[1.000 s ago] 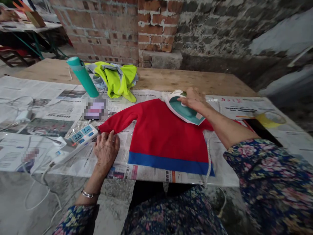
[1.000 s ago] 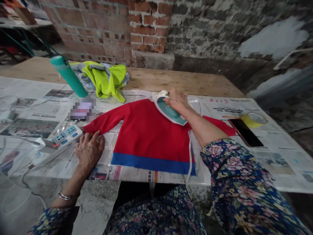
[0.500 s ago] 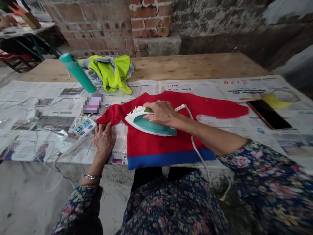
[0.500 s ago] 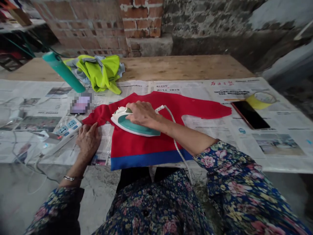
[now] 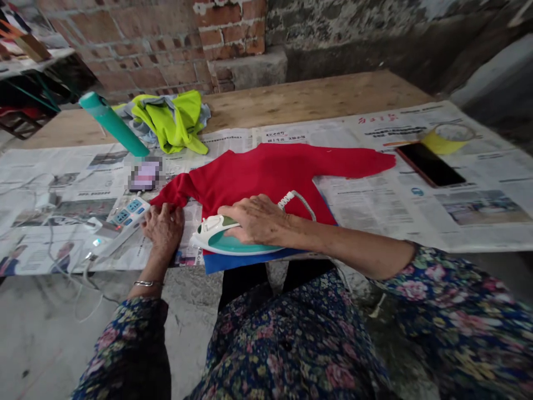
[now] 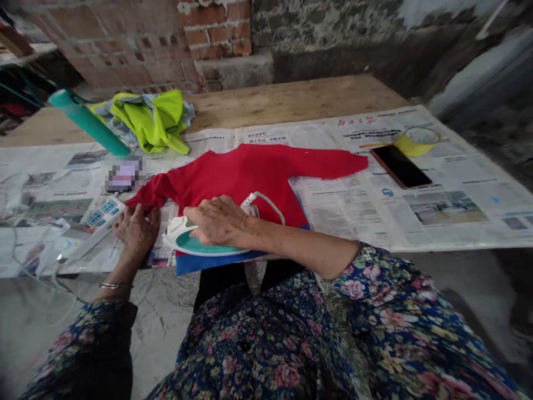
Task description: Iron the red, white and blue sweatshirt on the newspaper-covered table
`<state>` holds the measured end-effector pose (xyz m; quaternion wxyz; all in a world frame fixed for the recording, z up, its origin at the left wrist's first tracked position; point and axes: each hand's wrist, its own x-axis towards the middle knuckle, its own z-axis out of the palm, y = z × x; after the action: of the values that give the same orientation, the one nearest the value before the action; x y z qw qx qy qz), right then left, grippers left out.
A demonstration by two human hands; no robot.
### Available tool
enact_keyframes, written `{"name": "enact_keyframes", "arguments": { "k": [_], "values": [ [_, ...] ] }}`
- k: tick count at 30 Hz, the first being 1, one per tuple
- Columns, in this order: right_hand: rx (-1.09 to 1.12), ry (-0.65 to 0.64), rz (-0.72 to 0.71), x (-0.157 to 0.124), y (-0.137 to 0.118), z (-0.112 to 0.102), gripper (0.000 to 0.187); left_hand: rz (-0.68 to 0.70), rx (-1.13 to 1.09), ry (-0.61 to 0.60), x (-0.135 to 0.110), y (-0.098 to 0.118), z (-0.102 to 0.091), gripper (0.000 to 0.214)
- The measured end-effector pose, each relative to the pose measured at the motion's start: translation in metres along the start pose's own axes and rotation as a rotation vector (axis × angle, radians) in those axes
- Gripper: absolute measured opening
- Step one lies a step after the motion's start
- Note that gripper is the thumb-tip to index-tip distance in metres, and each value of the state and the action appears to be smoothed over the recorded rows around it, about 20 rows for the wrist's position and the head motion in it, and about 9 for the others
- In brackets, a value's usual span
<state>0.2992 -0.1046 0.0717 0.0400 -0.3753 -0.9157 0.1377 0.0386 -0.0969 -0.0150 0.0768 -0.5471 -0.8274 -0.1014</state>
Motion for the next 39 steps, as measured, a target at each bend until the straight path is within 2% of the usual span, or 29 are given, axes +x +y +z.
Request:
{"name": "enact_keyframes", "arguments": {
  "k": [5,12,18,24,30,33,35,37,39],
  "values": [
    [0.039,0.001,-0.010,-0.045,0.016,-0.002,0.035,-0.050,0.008,-0.100,-0.001,0.010,-0.013,0.042],
    [0.080,0.177,0.121,-0.135,0.075,-0.007,0.039,-0.074,0.005,-0.134,0.002,0.013,-0.017,0.044],
    [0.015,0.243,0.327,-0.175,0.108,-0.013,0.042,-0.072,0.009,-0.147,0.001,0.015,-0.022,0.047],
    [-0.007,0.309,0.554,-0.192,0.115,-0.019,0.045,-0.123,-0.001,-0.153,0.004,0.018,-0.024,0.052],
    [-0.104,0.367,0.904,-0.203,0.135,-0.027,0.049,-0.126,-0.011,-0.121,0.013,0.007,-0.012,0.055],
    [-0.138,0.424,0.939,-0.201,0.144,-0.034,0.047,-0.115,-0.011,-0.103,0.016,0.002,-0.010,0.056],
    [-0.152,0.454,0.900,-0.191,0.148,-0.039,0.048,-0.088,-0.029,-0.005,0.013,0.005,-0.012,0.055],
    [-0.148,0.462,0.840,-0.172,0.148,-0.044,0.049,0.039,-0.086,0.122,0.002,0.017,-0.011,0.054],
    [-0.119,0.448,0.770,-0.145,0.145,-0.049,0.050,0.322,-0.184,0.155,-0.017,0.036,-0.006,0.054]
  ]
}}
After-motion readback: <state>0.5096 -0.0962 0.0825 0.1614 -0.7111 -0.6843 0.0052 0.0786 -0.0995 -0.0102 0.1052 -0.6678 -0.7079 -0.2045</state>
